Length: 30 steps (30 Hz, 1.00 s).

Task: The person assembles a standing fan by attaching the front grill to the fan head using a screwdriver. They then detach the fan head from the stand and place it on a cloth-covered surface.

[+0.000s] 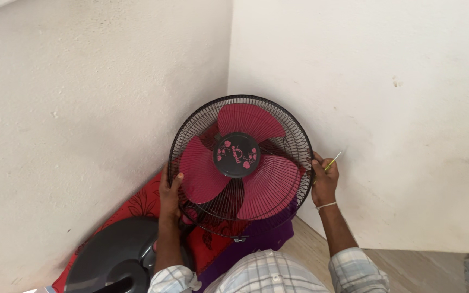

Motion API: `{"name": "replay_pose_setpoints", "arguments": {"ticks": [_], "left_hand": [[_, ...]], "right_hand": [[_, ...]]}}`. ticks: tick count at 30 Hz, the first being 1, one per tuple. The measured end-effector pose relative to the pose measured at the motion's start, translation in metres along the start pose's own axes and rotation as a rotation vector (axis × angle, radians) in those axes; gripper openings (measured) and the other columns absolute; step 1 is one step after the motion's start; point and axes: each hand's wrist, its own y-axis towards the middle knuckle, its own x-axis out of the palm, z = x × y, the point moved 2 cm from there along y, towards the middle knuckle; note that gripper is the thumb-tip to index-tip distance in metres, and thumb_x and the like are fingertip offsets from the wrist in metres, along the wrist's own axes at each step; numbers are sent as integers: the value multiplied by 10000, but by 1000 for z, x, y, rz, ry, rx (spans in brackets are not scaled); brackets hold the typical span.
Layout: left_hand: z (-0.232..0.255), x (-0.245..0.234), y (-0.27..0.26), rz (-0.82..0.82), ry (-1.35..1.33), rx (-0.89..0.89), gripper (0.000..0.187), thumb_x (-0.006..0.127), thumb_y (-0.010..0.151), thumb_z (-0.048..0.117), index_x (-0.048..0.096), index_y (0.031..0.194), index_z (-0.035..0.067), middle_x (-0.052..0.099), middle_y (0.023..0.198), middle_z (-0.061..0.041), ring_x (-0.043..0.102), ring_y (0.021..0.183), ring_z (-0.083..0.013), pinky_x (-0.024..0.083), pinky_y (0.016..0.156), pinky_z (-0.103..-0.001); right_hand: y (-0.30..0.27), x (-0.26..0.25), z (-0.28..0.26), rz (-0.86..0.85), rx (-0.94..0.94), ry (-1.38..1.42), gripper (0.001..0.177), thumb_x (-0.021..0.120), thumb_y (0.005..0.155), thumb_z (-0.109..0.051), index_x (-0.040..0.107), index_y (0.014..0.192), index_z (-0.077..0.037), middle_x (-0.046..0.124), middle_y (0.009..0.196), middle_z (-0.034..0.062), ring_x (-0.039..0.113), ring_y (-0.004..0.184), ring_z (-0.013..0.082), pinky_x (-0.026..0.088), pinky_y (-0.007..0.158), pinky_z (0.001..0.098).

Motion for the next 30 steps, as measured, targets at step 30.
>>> {"name": "replay_pose_setpoints", "arguments": {"ticks": [30], "left_hand": [[1,1,0,25,-12,-54,736,658,910,125,364,1583,65,540,1493,-141,544,1323,-274,443,1100,-401]], "right_hand": [[150,168,-48,-678,-594,-1203,294,682,983,-277,653,1143,-32,669,961,151,681,854,313,552,773,418]]}}
